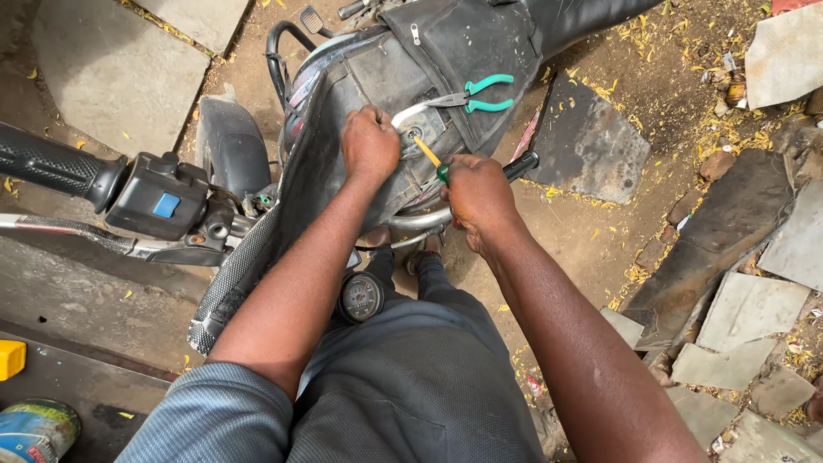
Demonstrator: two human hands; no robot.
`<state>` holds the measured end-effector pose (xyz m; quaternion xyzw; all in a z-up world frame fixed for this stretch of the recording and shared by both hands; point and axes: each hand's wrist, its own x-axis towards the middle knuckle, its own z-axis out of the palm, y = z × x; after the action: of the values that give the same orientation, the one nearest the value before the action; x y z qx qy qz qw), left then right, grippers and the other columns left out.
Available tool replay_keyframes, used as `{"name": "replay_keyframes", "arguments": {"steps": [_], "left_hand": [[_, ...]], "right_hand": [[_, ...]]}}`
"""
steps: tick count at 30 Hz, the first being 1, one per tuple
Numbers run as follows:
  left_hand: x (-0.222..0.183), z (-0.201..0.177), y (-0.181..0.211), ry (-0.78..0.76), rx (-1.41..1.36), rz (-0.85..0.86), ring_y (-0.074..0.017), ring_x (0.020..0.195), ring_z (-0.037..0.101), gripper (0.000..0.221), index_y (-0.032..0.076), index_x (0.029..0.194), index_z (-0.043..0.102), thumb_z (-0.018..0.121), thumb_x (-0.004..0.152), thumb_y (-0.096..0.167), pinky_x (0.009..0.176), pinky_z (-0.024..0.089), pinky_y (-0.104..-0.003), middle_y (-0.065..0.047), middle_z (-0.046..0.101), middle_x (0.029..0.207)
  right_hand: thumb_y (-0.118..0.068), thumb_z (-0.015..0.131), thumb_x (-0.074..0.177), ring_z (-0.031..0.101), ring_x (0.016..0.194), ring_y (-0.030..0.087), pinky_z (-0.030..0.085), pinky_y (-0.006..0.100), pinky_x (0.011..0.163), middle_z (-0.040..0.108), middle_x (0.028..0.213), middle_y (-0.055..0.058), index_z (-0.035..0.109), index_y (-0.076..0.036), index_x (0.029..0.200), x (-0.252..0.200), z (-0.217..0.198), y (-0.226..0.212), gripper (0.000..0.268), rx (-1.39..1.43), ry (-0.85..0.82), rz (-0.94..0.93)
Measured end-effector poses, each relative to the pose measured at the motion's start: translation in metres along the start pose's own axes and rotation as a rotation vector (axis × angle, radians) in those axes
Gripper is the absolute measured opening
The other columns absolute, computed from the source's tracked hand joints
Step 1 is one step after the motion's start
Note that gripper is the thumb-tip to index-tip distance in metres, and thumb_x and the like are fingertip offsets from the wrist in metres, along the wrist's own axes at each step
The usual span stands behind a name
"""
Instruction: Using a screwdriver and pliers to adjust or repair components on a motorcycle.
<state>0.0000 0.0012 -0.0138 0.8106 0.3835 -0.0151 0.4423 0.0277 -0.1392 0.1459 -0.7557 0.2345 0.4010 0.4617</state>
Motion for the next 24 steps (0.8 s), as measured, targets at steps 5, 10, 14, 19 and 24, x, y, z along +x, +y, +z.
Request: {"name": "replay_keyframes", "arguments": {"steps": [5,10,14,19,24], "left_hand": [[-0.004,-0.002,-0.005,0.002,-0.021,0.084,-0.0344,0.102,0.064,0.015,0.005,0.096,0.072,0.062,0.085,0.006,0.095,0.048,-0.047,-0.018,0.067,0.103],[-0.005,-0.007,-0.002,0.022,-0.024,0.093,-0.0339,0.098,0.065,0.013,0.005,0.090,0.073,0.062,0.082,0.007,0.093,0.049,-0.047,-0.016,0.069,0.095],[-0.003,0.000,-0.009,0.123,-0.056,0.163,-0.0364,0.091,0.067,0.014,0.003,0.091,0.075,0.065,0.083,0.009,0.088,0.052,-0.048,-0.019,0.069,0.091],[0.003,0.002,-0.010,0.126,-0.048,0.158,-0.0366,0.090,0.068,0.016,0.003,0.091,0.077,0.065,0.086,0.012,0.088,0.052,-0.048,-0.020,0.070,0.091],[-0.001,-0.003,-0.008,0.100,-0.056,0.120,-0.0336,0.089,0.069,0.016,0.003,0.088,0.076,0.063,0.087,0.012,0.087,0.053,-0.046,-0.018,0.070,0.091]], "right_hand": [[-0.010,0.048,0.093,0.054,0.053,0.008,0.039,0.026,0.042,0.065,0.075,0.005,0.063,0.000,0.132,0.005,-0.006,0.009,0.043,-0.028,0.012,-0.035],[-0.016,0.062,0.092,0.072,0.085,0.023,0.057,0.036,0.079,0.076,0.099,0.016,0.071,0.001,0.124,0.002,-0.002,0.015,0.038,-0.476,0.043,-0.345],[-0.017,0.062,0.089,0.071,0.103,0.039,0.053,0.051,0.093,0.074,0.107,0.022,0.065,-0.006,0.130,-0.032,0.010,-0.008,0.042,-0.921,0.074,-0.408],[-0.019,0.062,0.089,0.070,0.101,0.041,0.053,0.052,0.092,0.074,0.105,0.023,0.059,-0.007,0.137,-0.048,0.014,-0.010,0.049,-0.985,0.067,-0.331],[-0.018,0.060,0.091,0.070,0.100,0.041,0.054,0.053,0.088,0.072,0.103,0.025,0.057,-0.005,0.138,-0.048,0.015,0.003,0.049,-1.066,0.068,-0.372]]}}
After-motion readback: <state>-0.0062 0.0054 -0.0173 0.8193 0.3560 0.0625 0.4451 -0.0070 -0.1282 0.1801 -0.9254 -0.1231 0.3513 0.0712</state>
